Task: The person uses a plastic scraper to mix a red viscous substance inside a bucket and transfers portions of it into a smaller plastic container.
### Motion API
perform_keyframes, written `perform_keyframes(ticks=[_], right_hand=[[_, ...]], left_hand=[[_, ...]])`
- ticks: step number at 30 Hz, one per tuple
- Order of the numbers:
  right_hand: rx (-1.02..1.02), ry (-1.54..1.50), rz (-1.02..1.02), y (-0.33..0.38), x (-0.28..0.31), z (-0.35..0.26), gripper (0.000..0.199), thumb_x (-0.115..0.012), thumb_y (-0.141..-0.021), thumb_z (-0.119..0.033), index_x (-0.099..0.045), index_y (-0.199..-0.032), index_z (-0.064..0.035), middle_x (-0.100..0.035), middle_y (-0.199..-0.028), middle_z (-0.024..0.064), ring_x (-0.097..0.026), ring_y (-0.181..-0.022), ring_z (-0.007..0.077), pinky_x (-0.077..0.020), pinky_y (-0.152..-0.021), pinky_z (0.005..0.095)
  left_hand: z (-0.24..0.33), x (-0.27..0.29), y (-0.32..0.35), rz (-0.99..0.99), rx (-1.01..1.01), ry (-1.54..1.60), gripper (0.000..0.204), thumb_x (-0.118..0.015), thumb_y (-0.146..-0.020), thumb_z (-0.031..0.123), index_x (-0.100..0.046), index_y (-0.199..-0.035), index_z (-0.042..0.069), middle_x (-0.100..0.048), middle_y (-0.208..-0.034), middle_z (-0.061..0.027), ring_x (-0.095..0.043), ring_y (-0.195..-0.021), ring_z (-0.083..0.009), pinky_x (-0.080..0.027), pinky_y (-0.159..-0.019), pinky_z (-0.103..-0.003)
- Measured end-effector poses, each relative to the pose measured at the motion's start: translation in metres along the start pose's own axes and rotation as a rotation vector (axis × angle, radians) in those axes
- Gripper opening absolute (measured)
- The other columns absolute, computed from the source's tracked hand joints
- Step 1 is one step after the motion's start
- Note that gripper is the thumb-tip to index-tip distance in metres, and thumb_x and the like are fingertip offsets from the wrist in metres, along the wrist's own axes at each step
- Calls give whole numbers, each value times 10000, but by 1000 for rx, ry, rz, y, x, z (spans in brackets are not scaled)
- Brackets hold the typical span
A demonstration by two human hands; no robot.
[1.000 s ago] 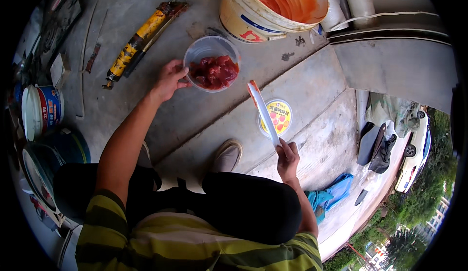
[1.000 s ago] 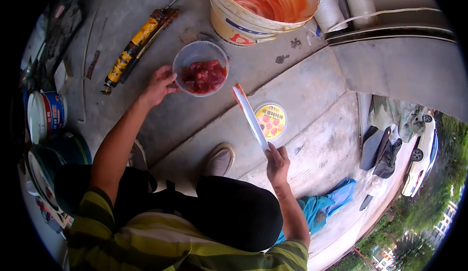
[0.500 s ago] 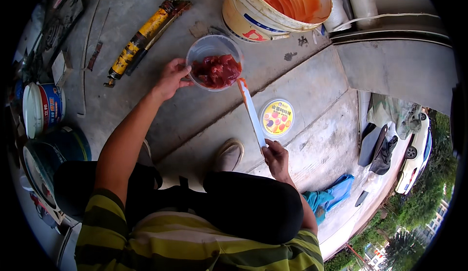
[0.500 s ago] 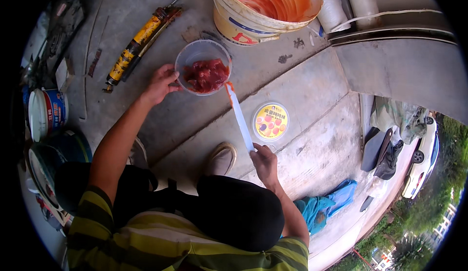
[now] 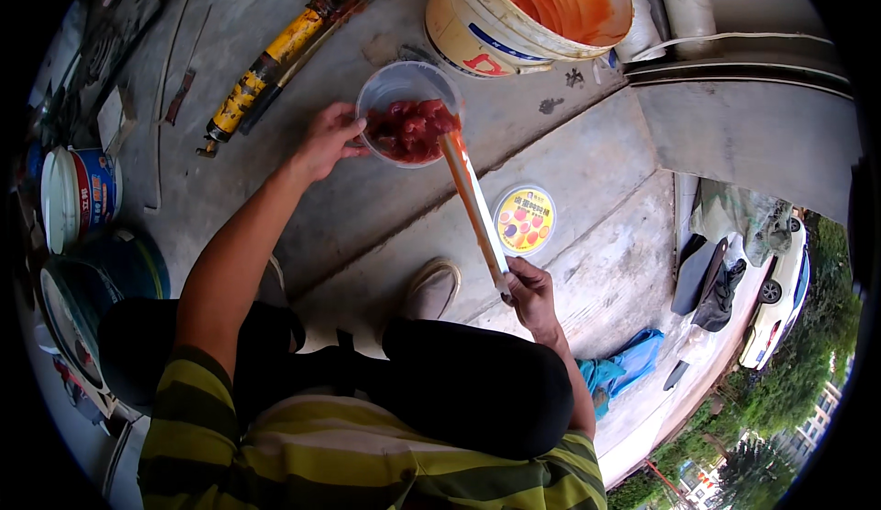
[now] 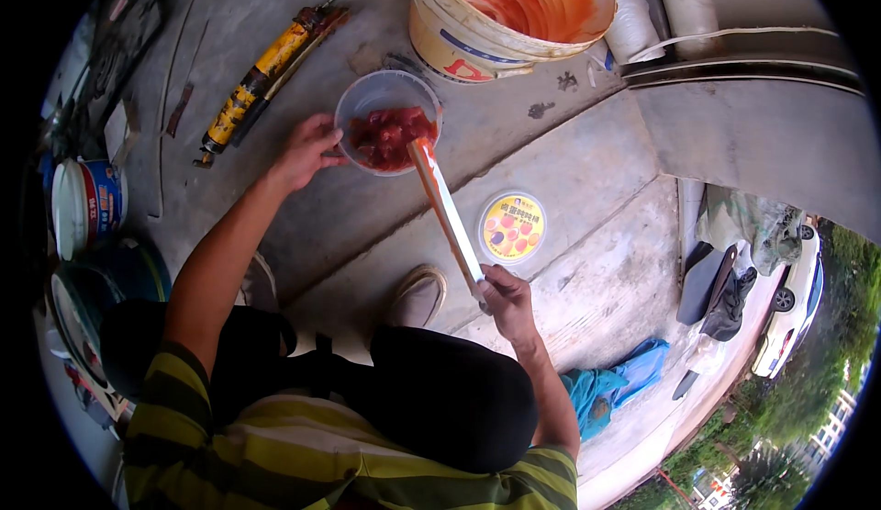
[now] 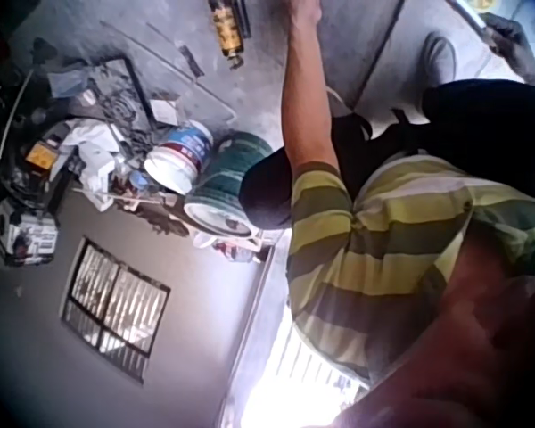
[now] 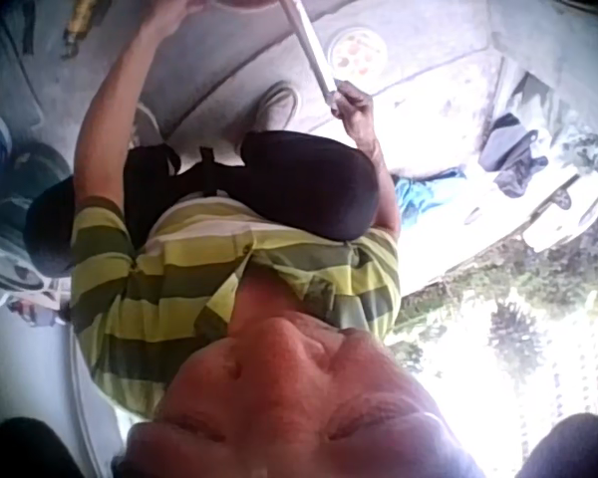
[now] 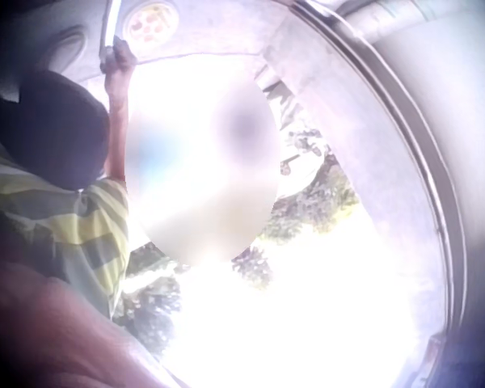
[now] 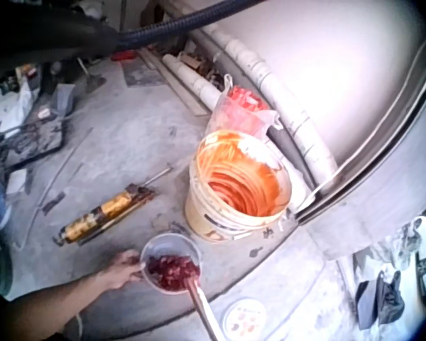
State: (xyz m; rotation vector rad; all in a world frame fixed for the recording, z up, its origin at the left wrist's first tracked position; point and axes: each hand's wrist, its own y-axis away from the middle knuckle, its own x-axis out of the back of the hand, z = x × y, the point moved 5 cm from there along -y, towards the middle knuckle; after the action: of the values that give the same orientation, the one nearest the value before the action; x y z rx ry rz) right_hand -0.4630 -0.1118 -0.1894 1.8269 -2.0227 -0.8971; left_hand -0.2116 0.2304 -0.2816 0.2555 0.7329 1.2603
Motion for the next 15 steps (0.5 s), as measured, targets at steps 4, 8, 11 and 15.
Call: perform_keyframes(ticks=[4,8,11,15], right_hand=[[567,642,199,-31,-16,-33,270,-637,-896,48,-669,-1161,15,-445,-759,6,-440,-650,98,-370,-576,232],[850,1250,347,-57,-37,-36,333,-659,-863,21,-670,-1187,-50,-526,-787,125,-543,-646,271,-459,-572,364],[886,1422,357,-61,-28,-14,414,-651,-804,65,-665,-1197,-63,-495,-747,97,-540,-622,256,-452,-514,386],[816,1457,333,-28,-2,13,515,-620,-759,87,-647,-1249,-67,-485,-757,99,-551,-637,268,-478,-527,381]], left_hand=[[5,-5,-1,-29,-20,-29,272,-610,-966,118,-527,-1214,45,-612,-1084,-74,-629,-971,-178,-582,-795,-379],[8,-3,-5,-16,-8,-62,269,-608,-965,115,-533,-1212,40,-618,-1082,-83,-636,-946,-177,-580,-785,-373],[8,-5,-8,10,7,-133,274,-606,-968,128,-531,-1216,39,-621,-1087,-92,-636,-949,-180,-579,-779,-376],[9,0,-12,-18,13,-141,286,-589,-979,129,-526,-1246,50,-604,-1123,-76,-606,-1000,-177,-568,-805,-370]])
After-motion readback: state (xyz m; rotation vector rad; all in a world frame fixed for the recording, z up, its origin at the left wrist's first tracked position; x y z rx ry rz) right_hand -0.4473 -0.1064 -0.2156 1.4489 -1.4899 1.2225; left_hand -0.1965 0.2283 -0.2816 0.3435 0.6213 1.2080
